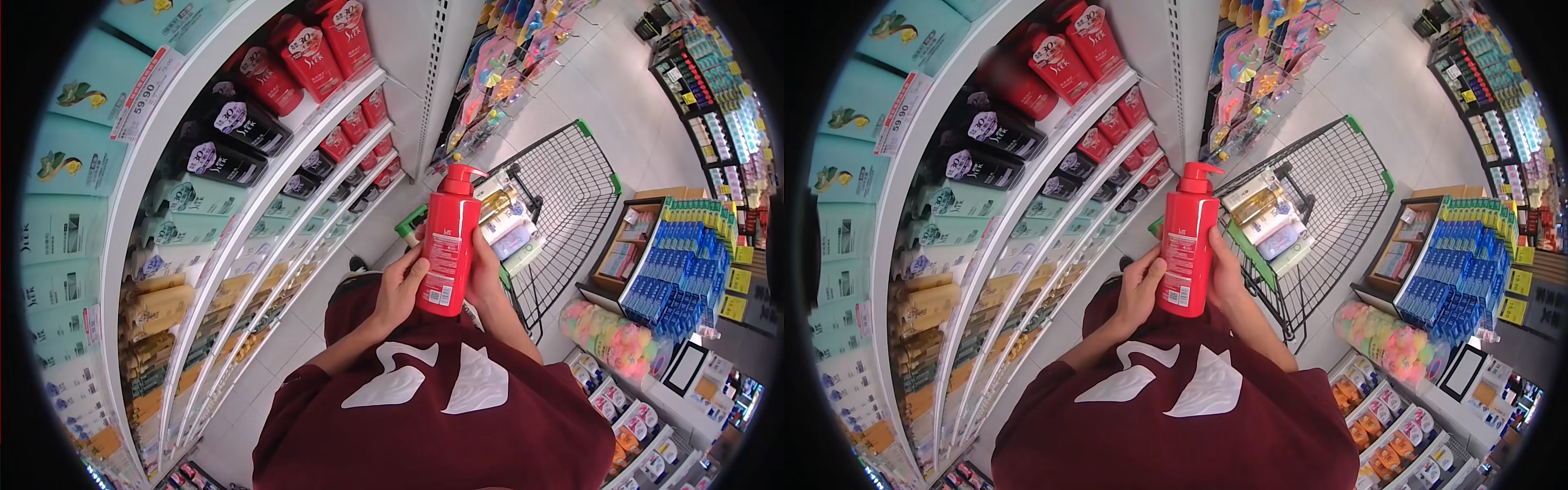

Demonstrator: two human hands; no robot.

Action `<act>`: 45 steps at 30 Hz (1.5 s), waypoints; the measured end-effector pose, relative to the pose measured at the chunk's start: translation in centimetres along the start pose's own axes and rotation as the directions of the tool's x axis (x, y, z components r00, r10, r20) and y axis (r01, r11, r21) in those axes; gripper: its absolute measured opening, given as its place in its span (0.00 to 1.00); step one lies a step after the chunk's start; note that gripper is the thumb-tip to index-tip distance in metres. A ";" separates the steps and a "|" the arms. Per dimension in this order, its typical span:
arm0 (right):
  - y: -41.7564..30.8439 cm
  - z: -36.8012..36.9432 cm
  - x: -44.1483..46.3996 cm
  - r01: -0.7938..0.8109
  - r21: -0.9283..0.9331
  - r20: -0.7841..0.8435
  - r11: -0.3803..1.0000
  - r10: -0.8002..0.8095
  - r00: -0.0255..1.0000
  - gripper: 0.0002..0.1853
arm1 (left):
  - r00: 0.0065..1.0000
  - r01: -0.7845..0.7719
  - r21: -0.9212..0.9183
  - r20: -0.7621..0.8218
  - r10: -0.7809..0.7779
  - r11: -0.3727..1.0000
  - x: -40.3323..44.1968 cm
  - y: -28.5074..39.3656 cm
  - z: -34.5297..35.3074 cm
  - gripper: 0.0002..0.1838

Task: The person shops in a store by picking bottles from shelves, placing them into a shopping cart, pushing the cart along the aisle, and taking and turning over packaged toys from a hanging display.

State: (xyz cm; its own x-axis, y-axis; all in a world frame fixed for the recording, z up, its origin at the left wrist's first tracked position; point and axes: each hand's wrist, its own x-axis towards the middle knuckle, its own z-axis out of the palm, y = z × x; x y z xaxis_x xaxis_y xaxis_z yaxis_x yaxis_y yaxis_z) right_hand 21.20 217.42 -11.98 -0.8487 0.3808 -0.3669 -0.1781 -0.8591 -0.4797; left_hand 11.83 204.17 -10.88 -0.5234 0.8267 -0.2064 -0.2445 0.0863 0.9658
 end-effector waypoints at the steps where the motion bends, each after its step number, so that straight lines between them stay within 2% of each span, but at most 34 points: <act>1: -0.3 0.6 0.0 0.012 0.037 0.046 0.999 -0.013 0.999 0.39 | 1.000 -0.002 0.020 -0.023 0.002 1.000 0.0 0.0 0.0 0.29; 3: -0.7 1.3 0.0 0.022 0.076 0.091 0.997 -0.029 0.995 0.38 | 0.999 0.000 -0.002 -0.040 0.000 1.000 0.0 0.0 0.0 0.27; 5: -0.8 1.4 0.1 -0.015 0.144 0.012 0.989 0.013 1.000 0.36 | 0.998 0.001 -0.023 -0.056 -0.002 1.000 0.0 -0.2 -0.2 0.26; 8: -0.9 1.4 0.2 -0.019 0.156 0.015 0.988 0.016 1.000 0.37 | 0.997 0.047 -0.015 -0.063 -0.048 0.999 -0.2 -0.4 -0.3 0.24; 14: -0.7 0.5 0.6 -0.038 0.211 0.014 0.977 0.035 0.999 0.38 | 0.993 -0.024 0.016 -0.111 0.026 1.000 -0.1 0.0 0.2 0.21; 20: -0.9 0.4 0.8 -0.084 0.259 0.020 0.962 0.082 0.996 0.38 | 0.995 0.012 -0.003 -0.104 -0.012 1.000 -0.1 0.4 0.3 0.19; 22: -0.9 0.2 0.8 -0.092 0.273 0.017 0.958 0.091 0.996 0.38 | 0.991 0.102 -0.074 -0.079 -0.107 0.992 -0.2 0.8 0.2 0.19; 25: -0.7 -0.1 0.8 -0.077 0.260 0.042 0.963 0.068 0.997 0.38 | 0.996 0.070 -0.023 -0.055 -0.071 0.997 -0.1 -0.3 -0.2 0.20; 27: -0.6 0.2 0.7 -0.017 0.188 -0.072 0.982 0.031 0.997 0.38 | 0.999 0.033 -0.037 -0.030 -0.034 0.999 0.3 0.2 0.1 0.22; 29: -0.6 0.4 0.6 0.006 0.156 -0.073 0.988 0.005 0.997 0.36 | 1.000 -0.006 -0.052 -0.007 0.006 0.999 0.6 0.7 0.1 0.23; 31: -0.4 0.5 0.6 0.027 0.123 -0.071 0.992 -0.018 0.997 0.35 | 0.995 0.086 -0.097 0.062 -0.080 0.992 0.6 0.9 -0.1 0.25; 33: -0.1 0.5 0.6 0.054 0.094 -0.214 0.994 -0.033 0.976 0.31 | 0.994 0.104 -0.107 0.055 -0.099 0.989 0.9 0.5 0.0 0.25; 35: -0.4 1.1 -0.1 0.056 0.071 -0.195 0.996 -0.041 0.980 0.30 | 0.992 0.121 -0.118 0.048 -0.116 0.986 1.3 -0.1 -0.1 0.26; 37: -0.8 2.3 -1.0 0.139 -0.123 -0.056 0.983 -0.146 0.988 0.31 | 0.984 0.174 -0.202 0.079 -0.161 0.964 1.5 -0.6 -0.2 0.28; 38: -0.8 2.1 -1.4 0.108 -0.111 -0.045 0.988 -0.113 0.993 0.34 | 0.967 0.253 -0.230 0.029 -0.253 0.940 1.2 -0.7 0.2 0.31; 39: -0.8 1.6 -1.6 0.107 -0.112 -0.044 0.988 -0.113 0.993 0.34 | 0.967 0.251 -0.230 0.028 -0.252 0.940 0.9 -1.6 -0.3 0.31; 41: -0.6 0.2 -1.7 0.157 -0.256 0.012 0.954 -0.159 0.987 0.34 | 0.882 0.470 -0.496 0.275 -0.382 0.730 0.7 -2.7 -1.6 0.35; 43: -0.6 -0.7 -2.1 0.145 -0.227 -0.004 0.963 -0.149 0.989 0.33 | 0.860 0.510 -0.495 0.286 -0.422 0.704 0.6 -1.9 -1.4 0.39; 45: -0.5 -1.3 -2.8 0.017 -0.284 0.050 0.959 -0.003 0.999 0.43 | 0.810 0.570 -0.494 0.471 -0.348 0.656 0.7 -1.5 -1.6 0.40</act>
State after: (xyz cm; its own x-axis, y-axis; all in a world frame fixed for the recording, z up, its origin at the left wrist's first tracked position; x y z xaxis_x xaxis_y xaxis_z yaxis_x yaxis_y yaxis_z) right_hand 24.34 217.19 -11.75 -0.8720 0.3660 -0.3250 -0.0439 -0.7198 -0.6928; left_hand 10.51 203.73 -12.70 0.0458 0.9020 -0.4294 -0.8623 0.2527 0.4389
